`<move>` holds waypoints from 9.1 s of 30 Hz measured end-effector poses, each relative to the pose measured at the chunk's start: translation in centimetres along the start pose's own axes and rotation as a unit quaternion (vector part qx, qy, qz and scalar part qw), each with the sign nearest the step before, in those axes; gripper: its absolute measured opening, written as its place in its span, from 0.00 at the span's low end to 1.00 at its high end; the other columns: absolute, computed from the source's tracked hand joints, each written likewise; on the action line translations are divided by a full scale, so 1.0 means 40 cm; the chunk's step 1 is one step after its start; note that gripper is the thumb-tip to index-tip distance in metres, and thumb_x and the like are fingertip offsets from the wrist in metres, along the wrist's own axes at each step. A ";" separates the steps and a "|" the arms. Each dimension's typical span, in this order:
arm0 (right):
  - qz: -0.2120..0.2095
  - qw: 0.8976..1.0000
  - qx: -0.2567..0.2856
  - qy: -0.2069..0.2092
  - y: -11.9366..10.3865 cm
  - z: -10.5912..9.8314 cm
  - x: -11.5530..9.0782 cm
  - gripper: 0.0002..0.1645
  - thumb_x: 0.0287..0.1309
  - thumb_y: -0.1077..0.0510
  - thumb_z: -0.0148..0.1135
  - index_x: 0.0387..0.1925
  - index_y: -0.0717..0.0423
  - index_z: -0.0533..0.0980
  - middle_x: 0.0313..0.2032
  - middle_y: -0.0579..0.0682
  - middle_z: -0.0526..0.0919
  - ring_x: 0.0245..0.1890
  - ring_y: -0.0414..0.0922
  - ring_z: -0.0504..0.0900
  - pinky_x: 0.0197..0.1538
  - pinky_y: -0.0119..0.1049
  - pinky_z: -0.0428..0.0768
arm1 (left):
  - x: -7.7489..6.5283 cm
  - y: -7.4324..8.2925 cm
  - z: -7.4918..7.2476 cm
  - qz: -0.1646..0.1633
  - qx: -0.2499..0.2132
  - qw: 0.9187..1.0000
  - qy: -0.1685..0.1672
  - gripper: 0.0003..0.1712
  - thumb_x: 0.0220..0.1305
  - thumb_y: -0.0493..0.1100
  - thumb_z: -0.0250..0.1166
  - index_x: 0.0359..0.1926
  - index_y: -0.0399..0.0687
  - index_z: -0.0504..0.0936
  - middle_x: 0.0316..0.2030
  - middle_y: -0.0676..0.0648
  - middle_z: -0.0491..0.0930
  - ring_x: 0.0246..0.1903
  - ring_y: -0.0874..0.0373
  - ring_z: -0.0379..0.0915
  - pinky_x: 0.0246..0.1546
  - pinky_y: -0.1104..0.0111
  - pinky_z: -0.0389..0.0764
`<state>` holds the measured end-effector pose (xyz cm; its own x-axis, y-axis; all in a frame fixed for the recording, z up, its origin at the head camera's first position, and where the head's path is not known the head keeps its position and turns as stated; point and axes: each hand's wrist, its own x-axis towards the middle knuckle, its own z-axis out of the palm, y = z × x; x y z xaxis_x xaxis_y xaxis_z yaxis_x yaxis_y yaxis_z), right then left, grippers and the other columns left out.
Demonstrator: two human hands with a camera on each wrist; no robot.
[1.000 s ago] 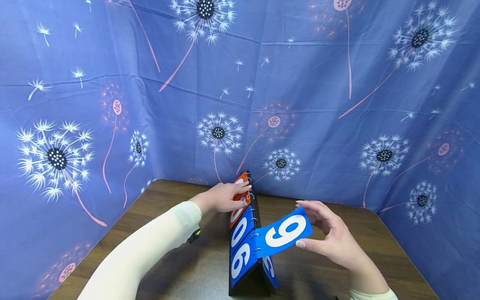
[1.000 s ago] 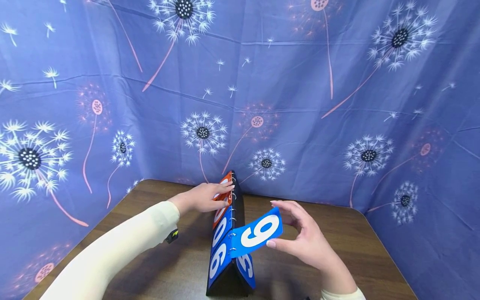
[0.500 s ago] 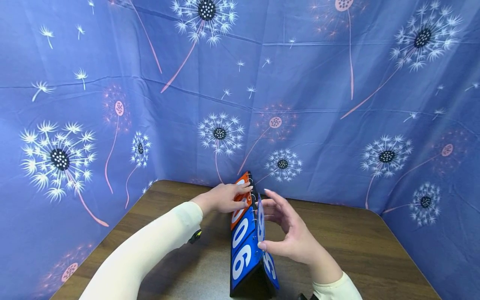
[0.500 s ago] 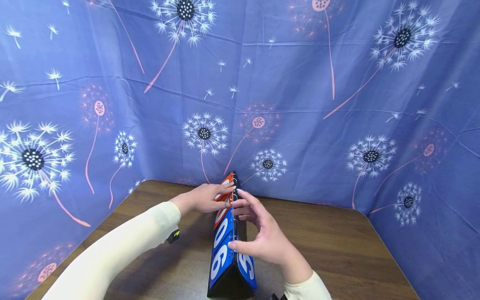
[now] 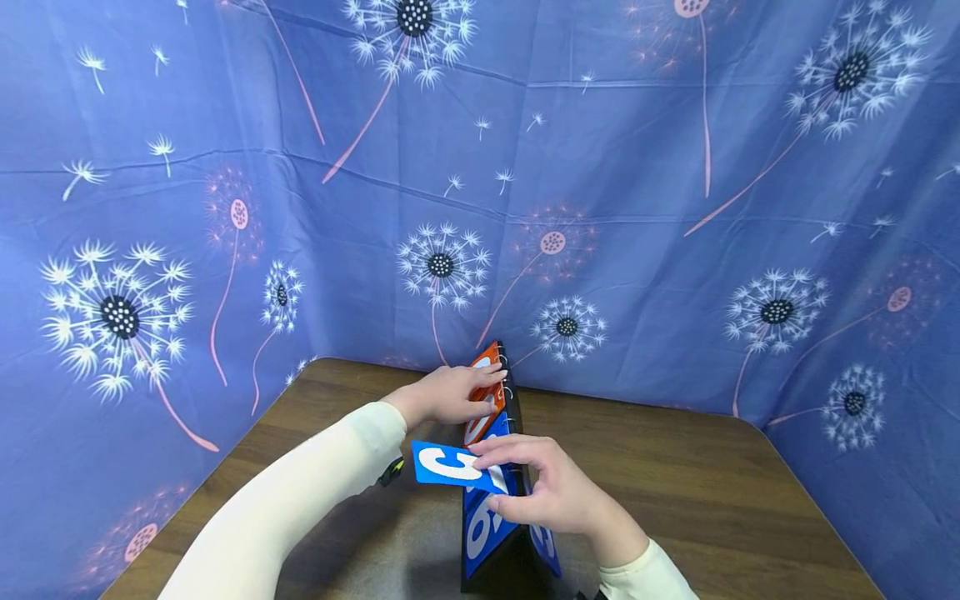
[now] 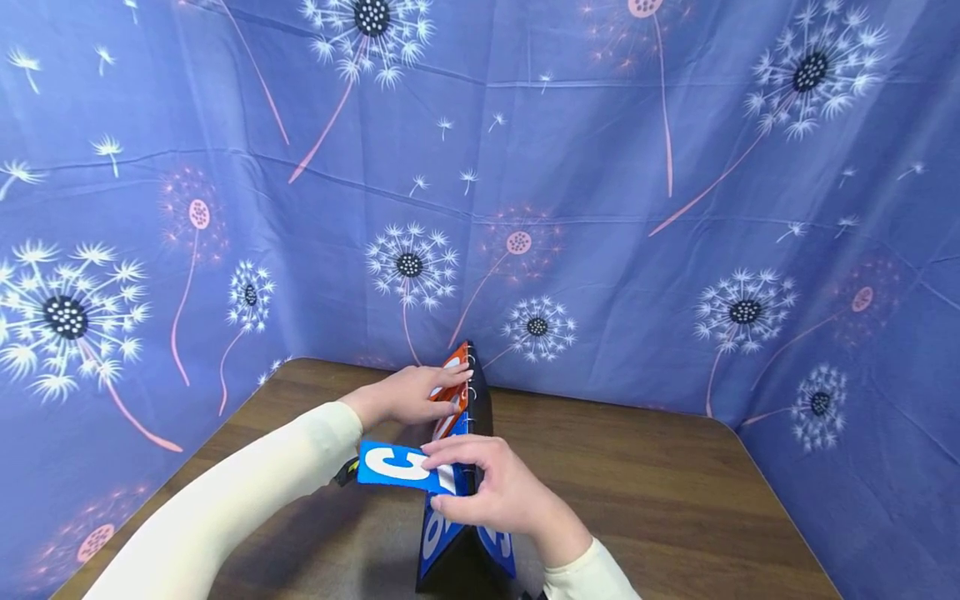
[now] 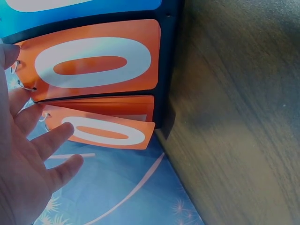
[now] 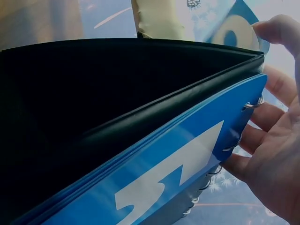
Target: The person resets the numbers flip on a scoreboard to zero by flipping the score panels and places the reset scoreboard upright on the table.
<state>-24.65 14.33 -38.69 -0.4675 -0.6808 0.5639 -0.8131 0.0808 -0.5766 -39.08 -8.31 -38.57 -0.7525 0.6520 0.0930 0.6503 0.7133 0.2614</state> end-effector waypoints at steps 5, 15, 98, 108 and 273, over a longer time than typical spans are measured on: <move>0.007 1.000 -0.006 -0.026 -0.009 0.003 -0.004 0.18 0.60 0.62 0.73 0.52 0.50 0.89 0.57 0.52 0.90 0.58 0.49 0.87 0.61 0.52 0.82 | -0.003 0.002 0.001 -0.004 -0.004 1.000 0.004 0.43 0.73 0.66 0.54 0.84 0.62 0.64 0.84 0.57 0.57 0.80 0.51 0.63 0.74 0.44 0.64; 0.084 0.973 -0.165 -0.136 -0.061 0.014 0.005 0.15 0.64 0.48 0.70 0.47 0.48 0.92 0.54 0.41 0.91 0.67 0.53 0.84 0.73 0.72 0.61 | -0.006 0.008 0.001 -0.007 -0.011 1.000 -0.006 0.43 0.73 0.66 0.54 0.84 0.64 0.63 0.84 0.58 0.56 0.81 0.51 0.61 0.76 0.43 0.61; 0.277 0.946 -0.097 -0.134 -0.025 -0.151 -0.118 0.43 0.45 0.40 0.84 0.61 0.49 0.77 0.51 0.39 0.87 0.51 0.44 0.86 0.55 0.48 0.85 | 0.000 0.006 -0.003 0.002 -0.018 1.000 0.004 0.42 0.76 0.69 0.50 0.83 0.58 0.67 0.83 0.55 0.61 0.81 0.51 0.60 0.77 0.46 0.60; 0.266 0.946 -0.162 -0.086 -0.066 -0.227 -0.140 0.42 0.50 0.37 0.80 0.63 0.52 0.79 0.54 0.41 0.86 0.50 0.41 0.82 0.51 0.41 0.82 | 0.002 0.006 -0.003 0.000 -0.019 1.000 0.002 0.42 0.75 0.69 0.50 0.83 0.59 0.66 0.83 0.56 0.60 0.81 0.51 0.61 0.76 0.44 0.61; 0.254 0.953 0.102 -0.129 0.099 -0.223 -0.170 0.18 0.67 0.59 0.68 0.54 0.67 0.83 0.26 0.54 0.87 0.24 0.35 0.80 0.31 0.33 0.80 | 0.002 0.003 0.014 -0.001 -0.005 0.999 0.037 0.42 0.75 0.69 0.51 0.82 0.58 0.69 0.81 0.54 0.65 0.78 0.51 0.66 0.76 0.48 0.63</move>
<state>-27.78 25.77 -39.54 -0.6610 -0.7497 0.0319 -0.4070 0.3224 -0.8546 -39.00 -8.01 -39.08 -0.7601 0.6291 0.1626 0.6475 0.7125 0.2705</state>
